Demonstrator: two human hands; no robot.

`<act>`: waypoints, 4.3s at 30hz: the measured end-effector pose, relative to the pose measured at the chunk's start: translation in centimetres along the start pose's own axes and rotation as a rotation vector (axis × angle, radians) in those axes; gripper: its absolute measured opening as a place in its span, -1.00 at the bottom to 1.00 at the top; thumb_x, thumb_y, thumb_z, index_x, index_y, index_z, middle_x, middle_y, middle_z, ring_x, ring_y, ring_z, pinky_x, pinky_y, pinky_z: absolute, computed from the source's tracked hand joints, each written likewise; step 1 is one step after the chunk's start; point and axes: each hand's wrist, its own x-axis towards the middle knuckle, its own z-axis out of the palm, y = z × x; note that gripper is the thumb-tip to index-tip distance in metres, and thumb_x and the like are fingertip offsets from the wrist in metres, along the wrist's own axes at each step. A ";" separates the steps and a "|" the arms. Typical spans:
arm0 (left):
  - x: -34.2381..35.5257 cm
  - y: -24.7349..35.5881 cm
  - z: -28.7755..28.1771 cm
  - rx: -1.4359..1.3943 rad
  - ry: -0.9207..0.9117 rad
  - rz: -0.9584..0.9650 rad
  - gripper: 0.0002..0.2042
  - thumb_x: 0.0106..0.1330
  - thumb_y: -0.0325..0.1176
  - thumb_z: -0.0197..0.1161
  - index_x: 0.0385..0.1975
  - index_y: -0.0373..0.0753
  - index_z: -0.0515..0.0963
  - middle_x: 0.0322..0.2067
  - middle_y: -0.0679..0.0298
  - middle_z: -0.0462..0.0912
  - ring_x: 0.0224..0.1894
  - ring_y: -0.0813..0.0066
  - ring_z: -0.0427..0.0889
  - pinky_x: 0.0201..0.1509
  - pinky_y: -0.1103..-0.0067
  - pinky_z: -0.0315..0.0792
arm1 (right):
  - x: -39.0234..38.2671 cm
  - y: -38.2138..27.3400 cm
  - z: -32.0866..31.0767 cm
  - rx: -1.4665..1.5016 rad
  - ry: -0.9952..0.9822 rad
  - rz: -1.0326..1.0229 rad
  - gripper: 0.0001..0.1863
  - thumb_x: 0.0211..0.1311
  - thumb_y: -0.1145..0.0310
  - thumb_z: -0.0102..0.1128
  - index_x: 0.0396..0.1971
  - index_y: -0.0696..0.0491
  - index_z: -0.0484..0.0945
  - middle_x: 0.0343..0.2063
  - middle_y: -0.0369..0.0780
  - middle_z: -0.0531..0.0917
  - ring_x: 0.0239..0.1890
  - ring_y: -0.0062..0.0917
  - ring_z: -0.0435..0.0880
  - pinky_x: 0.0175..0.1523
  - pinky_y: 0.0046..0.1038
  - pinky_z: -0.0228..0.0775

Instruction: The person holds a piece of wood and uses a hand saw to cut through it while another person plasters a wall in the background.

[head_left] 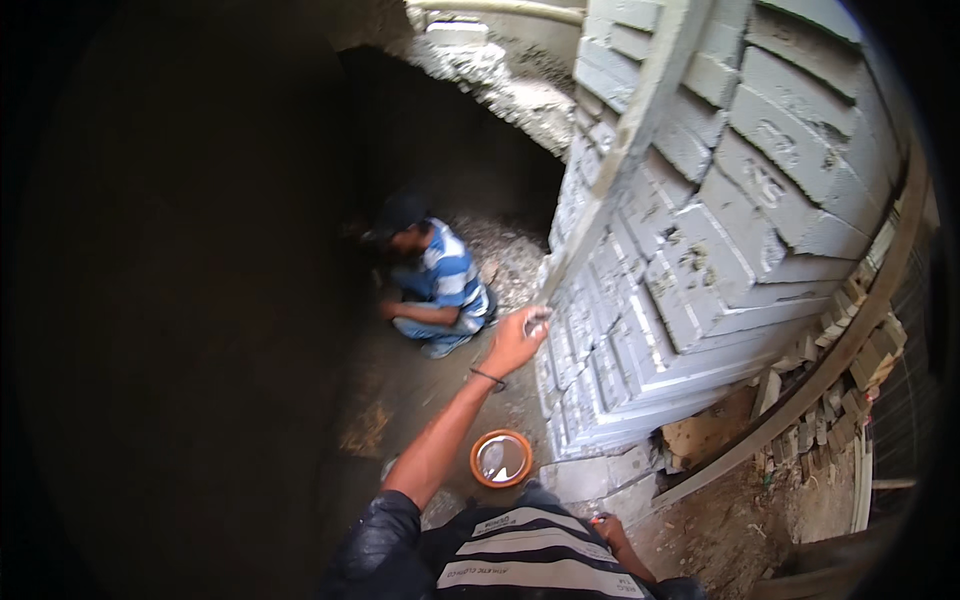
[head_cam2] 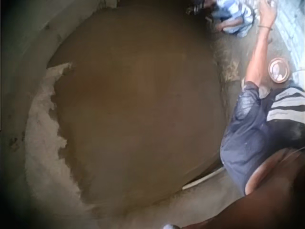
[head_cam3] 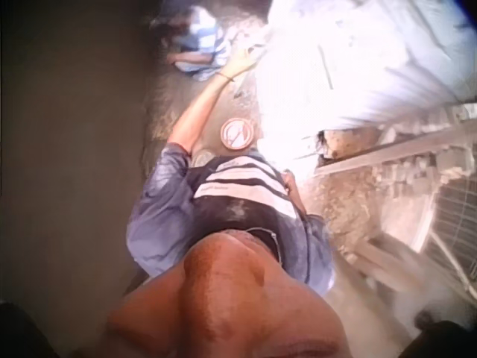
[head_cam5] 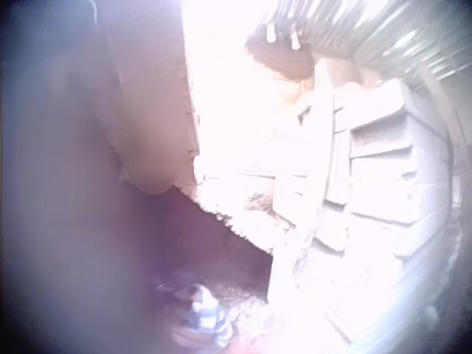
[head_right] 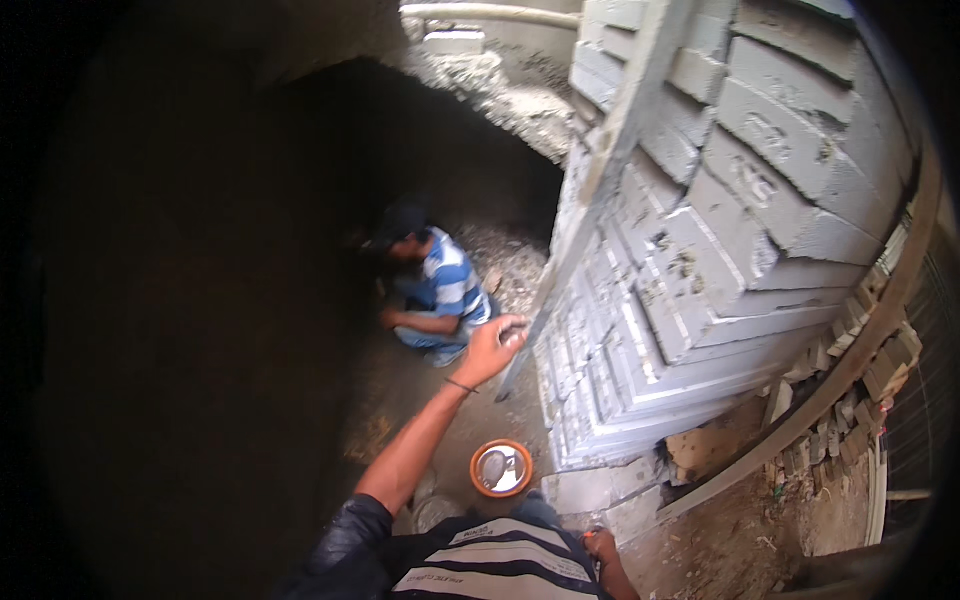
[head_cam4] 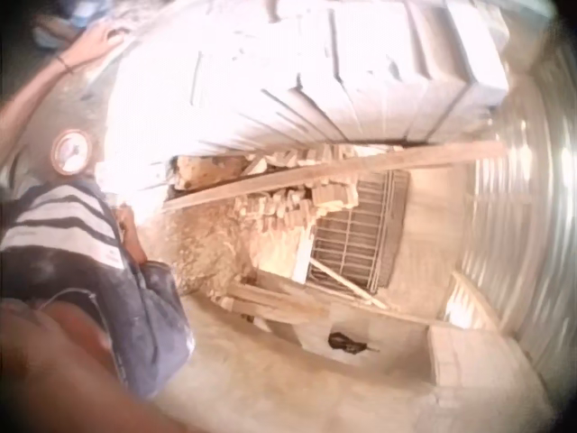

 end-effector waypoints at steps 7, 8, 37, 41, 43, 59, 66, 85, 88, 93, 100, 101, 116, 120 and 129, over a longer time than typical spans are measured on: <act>17.4 11.1 2.8 0.379 0.173 0.380 -0.81 0.16 -0.26 0.29 -0.35 -0.25 0.61 -0.50 0.10 0.64 -0.43 0.18 0.67 -0.34 0.41 0.51 | 0.2 6.1 -0.8 0.051 0.087 0.035 -0.58 -0.06 0.06 0.28 -0.41 0.17 0.65 -0.45 0.05 0.67 -0.28 -0.18 0.70 -0.15 -0.22 0.51; 19.3 12.2 3.1 0.459 0.155 0.393 -0.76 0.16 -0.23 0.30 -0.31 -0.26 0.60 -0.46 0.07 0.65 -0.39 0.13 0.66 -0.31 0.38 0.51 | 0.0 5.4 -1.3 0.061 0.097 0.054 -0.58 -0.06 0.06 0.28 -0.40 0.17 0.65 -0.45 0.05 0.67 -0.28 -0.18 0.70 -0.14 -0.22 0.51; 35.2 15.7 -1.4 -0.012 -0.340 0.433 -0.15 -0.13 -0.42 0.48 0.26 -0.36 0.22 0.10 0.12 0.47 0.16 0.34 0.42 0.30 0.48 0.25 | -4.5 -15.4 -8.9 -0.007 0.337 0.033 -0.62 0.11 0.14 0.13 -0.28 0.18 0.61 -0.29 0.05 0.64 -0.17 -0.11 0.63 -0.05 -0.21 0.47; 35.4 13.7 -4.5 -0.142 -0.539 0.278 -0.25 -0.18 -0.45 0.45 0.16 -0.33 0.35 0.02 0.23 0.52 0.08 0.43 0.47 0.24 0.50 0.30 | -4.3 -15.5 -8.6 -0.005 0.337 0.022 -0.63 0.14 0.15 0.11 -0.26 0.18 0.61 -0.27 0.06 0.64 -0.15 -0.10 0.63 -0.04 -0.21 0.46; 35.3 12.9 -5.9 -0.247 -0.611 0.197 -0.27 -0.22 -0.47 0.42 0.12 -0.32 0.38 0.00 0.23 0.53 0.06 0.44 0.49 0.22 0.52 0.33 | -4.4 -15.3 -8.6 -0.012 0.331 0.019 -0.63 0.15 0.16 0.10 -0.26 0.18 0.60 -0.26 0.06 0.64 -0.14 -0.09 0.62 -0.03 -0.21 0.46; 30.5 14.0 -13.1 -0.474 -0.323 0.266 -0.51 -0.08 -0.35 0.40 -0.08 -0.35 0.50 -0.16 0.26 0.61 -0.14 0.48 0.58 0.01 0.52 0.43 | -6.0 -10.3 -5.8 -0.048 0.257 0.063 -0.64 0.24 0.20 0.01 -0.19 0.19 0.58 -0.17 0.06 0.62 -0.08 -0.05 0.59 0.02 -0.21 0.43; 30.2 15.1 -13.2 -0.295 -0.212 0.251 -0.55 0.02 -0.36 0.50 -0.06 -0.31 0.54 -0.22 0.31 0.65 -0.20 0.55 0.60 -0.03 0.54 0.47 | -0.2 -3.4 2.3 -0.166 0.560 -0.258 -0.53 0.18 0.00 0.11 -0.13 0.10 0.60 -0.23 0.09 0.64 -0.17 -0.03 0.62 -0.09 -0.18 0.48; 30.4 10.1 -21.5 -0.155 -0.018 0.147 -0.69 0.22 -0.27 0.37 -0.10 -0.23 0.52 -0.27 0.46 0.58 -0.29 0.74 0.48 -0.19 0.64 0.32 | -14.5 -29.6 -18.2 0.645 0.353 -0.402 -0.55 0.19 0.32 0.19 0.10 0.06 0.47 -0.14 -0.01 0.66 -0.07 -0.20 0.66 0.04 -0.31 0.45; 30.0 10.4 -21.3 -0.085 0.103 0.127 -0.59 0.18 -0.17 0.40 -0.04 -0.21 0.52 -0.21 0.44 0.61 -0.17 0.63 0.52 -0.01 0.49 0.32 | -14.5 -32.2 -17.4 0.818 0.439 -0.626 -0.53 0.19 0.43 0.21 0.12 0.12 0.44 -0.14 -0.02 0.67 -0.08 -0.31 0.69 -0.01 -0.41 0.48; 29.3 10.2 -21.3 -0.093 0.251 0.097 -0.57 0.17 -0.17 0.41 -0.02 -0.23 0.52 -0.19 0.41 0.61 -0.12 0.58 0.55 0.05 0.47 0.32 | -14.0 -36.0 -17.4 0.753 0.566 -0.961 -0.55 0.18 0.46 0.23 0.08 0.21 0.44 -0.19 0.02 0.67 -0.14 -0.31 0.71 -0.08 -0.42 0.53; 27.9 9.7 -23.0 -0.146 0.253 0.094 -0.53 0.15 -0.19 0.43 0.01 -0.26 0.49 -0.19 0.38 0.60 -0.10 0.55 0.56 0.10 0.43 0.33 | -9.2 -35.3 -9.9 0.617 0.442 -0.916 -0.50 0.20 0.39 0.22 0.15 0.12 0.38 -0.26 0.07 0.65 -0.23 -0.09 0.69 -0.18 -0.26 0.54; 27.6 9.8 -22.9 -0.167 0.255 0.098 -0.53 0.15 -0.20 0.43 0.01 -0.26 0.48 -0.19 0.37 0.60 -0.11 0.54 0.56 0.10 0.43 0.33 | -7.7 -34.2 -8.0 0.596 0.430 -0.889 -0.50 0.21 0.37 0.21 0.16 0.08 0.38 -0.25 0.06 0.65 -0.22 -0.05 0.67 -0.17 -0.22 0.54; 24.5 11.9 -20.9 -0.048 0.474 0.130 -0.62 0.05 -0.32 0.50 -0.15 -0.31 0.58 -0.31 0.37 0.64 -0.30 0.61 0.57 -0.18 0.66 0.35 | -3.0 -25.0 -5.7 0.588 0.270 -0.288 -0.57 0.25 0.21 0.14 0.13 -0.10 0.46 -0.14 -0.04 0.64 -0.05 -0.08 0.59 -0.01 -0.17 0.45; 25.3 12.8 -16.1 0.268 0.774 0.347 -0.53 -0.11 -0.20 0.58 -0.30 -0.42 0.59 -0.38 0.17 0.69 -0.37 0.44 0.64 -0.15 0.55 0.48 | -4.2 -28.2 -7.8 0.573 0.539 -0.580 -0.59 0.23 0.41 0.16 0.11 0.07 0.46 -0.34 -0.07 0.70 -0.33 -0.43 0.73 -0.19 -0.44 0.52; 27.1 13.2 -11.7 0.701 1.105 0.446 -0.40 -0.28 -0.12 0.52 -0.34 -0.40 0.39 -0.39 0.01 0.56 -0.31 0.04 0.59 -0.12 0.28 0.43 | -10.1 -35.3 -10.2 0.680 0.601 -0.847 -0.51 0.13 0.38 0.28 0.08 0.16 0.45 -0.29 0.02 0.67 -0.27 -0.19 0.72 -0.22 -0.35 0.55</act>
